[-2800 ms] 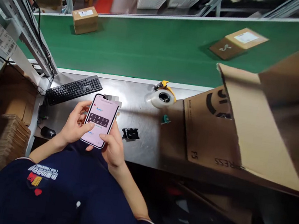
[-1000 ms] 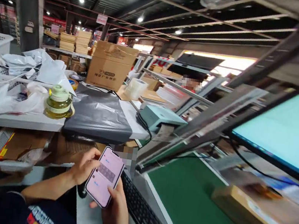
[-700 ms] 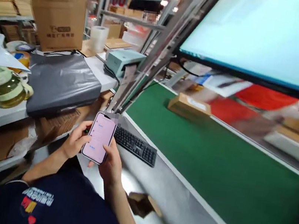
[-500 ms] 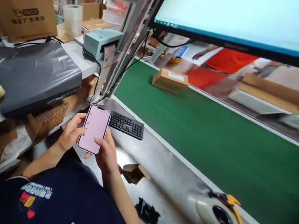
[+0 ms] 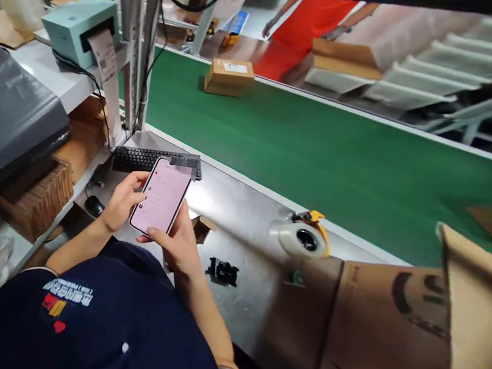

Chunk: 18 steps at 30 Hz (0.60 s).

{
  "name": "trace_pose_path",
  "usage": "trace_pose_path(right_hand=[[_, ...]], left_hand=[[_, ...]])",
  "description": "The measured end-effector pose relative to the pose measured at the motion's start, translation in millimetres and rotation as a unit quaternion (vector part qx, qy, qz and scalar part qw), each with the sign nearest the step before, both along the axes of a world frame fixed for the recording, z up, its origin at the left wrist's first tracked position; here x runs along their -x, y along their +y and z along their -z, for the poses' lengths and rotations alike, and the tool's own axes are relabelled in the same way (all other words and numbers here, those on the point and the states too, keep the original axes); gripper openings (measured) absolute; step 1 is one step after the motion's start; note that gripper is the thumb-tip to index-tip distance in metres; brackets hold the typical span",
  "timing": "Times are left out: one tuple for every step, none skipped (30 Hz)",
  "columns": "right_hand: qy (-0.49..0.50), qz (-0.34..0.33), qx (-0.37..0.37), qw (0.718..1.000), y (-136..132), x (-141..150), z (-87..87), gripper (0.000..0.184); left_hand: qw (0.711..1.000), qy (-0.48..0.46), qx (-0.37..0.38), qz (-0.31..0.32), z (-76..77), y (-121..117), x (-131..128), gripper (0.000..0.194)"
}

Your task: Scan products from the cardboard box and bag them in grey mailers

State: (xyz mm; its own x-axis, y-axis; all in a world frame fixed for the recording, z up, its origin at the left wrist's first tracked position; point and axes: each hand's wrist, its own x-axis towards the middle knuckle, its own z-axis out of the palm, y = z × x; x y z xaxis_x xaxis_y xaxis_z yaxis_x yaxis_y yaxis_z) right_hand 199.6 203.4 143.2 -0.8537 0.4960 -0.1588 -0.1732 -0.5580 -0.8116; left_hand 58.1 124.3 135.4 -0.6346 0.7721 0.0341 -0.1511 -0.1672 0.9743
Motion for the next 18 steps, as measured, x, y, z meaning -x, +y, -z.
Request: trace_pose_path(right_hand=[[-0.004,0.014,-0.001,1.0,2,-4,-1.9,0.083],[-0.007,0.029,-0.001,1.0,3,-8,-3.4,0.083],[-0.007,0.043,0.0,0.999,5,-11,-4.5,0.081],[-0.006,0.057,0.0,0.998,6,-14,-4.8,0.08],[-0.003,0.072,-0.001,0.997,8,-16,-4.4,0.078],[0.001,0.086,-0.003,0.996,10,-19,-3.1,0.077],[0.003,0.097,-0.006,0.995,13,-21,-1.2,0.076],[0.002,0.105,-0.007,0.994,15,-23,1.2,0.076],[-0.001,0.112,-0.007,0.994,18,-25,3.8,0.077],[-0.005,0.117,-0.004,0.993,20,-27,6.5,0.079],[-0.006,0.124,-0.001,0.992,22,-29,9.1,0.081],[-0.007,0.135,0.003,0.991,24,-30,11.3,0.083],[-0.006,0.151,0.008,0.988,25,-31,13.3,0.084],[-0.002,0.17,0.012,0.985,26,-32,14.8,0.084],[0.001,0.186,0.016,0.982,27,-31,16.1,0.083],[0.003,0.199,0.02,0.98,28,-30,17.0,0.082],[0.003,0.205,0.023,0.978,28,-29,17.6,0.081],[0.005,0.207,0.027,0.978,29,-28,18.0,0.08]], left_hand=[[1.0,-0.002,0.003,0.013,0.6,7,-1,0.044],[1.0,-0.002,0.007,0.026,1.0,13,-2,0.044],[0.999,0.0,0.009,0.038,1.3,19,-4,0.044],[0.999,0.002,0.011,0.05,1.4,25,-5,0.044],[0.998,0.005,0.012,0.062,1.5,31,-6,0.044],[0.997,0.007,0.014,0.075,1.4,36,-7,0.043],[0.996,0.01,0.014,0.087,1.2,42,-8,0.043],[0.995,0.012,0.013,0.1,1.1,47,-8,0.044],[0.994,0.014,0.012,0.112,1.0,52,-9,0.044],[0.992,0.016,0.011,0.124,1.0,57,-10,0.045],[0.991,0.018,0.01,0.135,1.2,61,-10,0.045],[0.989,0.02,0.01,0.145,1.6,65,-10,0.045],[0.988,0.021,0.009,0.155,2.3,69,-10,0.044],[0.986,0.02,0.007,0.164,3.1,72,-10,0.044],[0.985,0.02,0.002,0.173,4.1,75,-9,0.043],[0.984,0.019,-0.002,0.179,5.3,78,-9,0.042],[0.983,0.017,-0.006,0.185,6.5,80,-8,0.042],[0.982,0.014,-0.007,0.191,7.7,82,-7,0.043]])
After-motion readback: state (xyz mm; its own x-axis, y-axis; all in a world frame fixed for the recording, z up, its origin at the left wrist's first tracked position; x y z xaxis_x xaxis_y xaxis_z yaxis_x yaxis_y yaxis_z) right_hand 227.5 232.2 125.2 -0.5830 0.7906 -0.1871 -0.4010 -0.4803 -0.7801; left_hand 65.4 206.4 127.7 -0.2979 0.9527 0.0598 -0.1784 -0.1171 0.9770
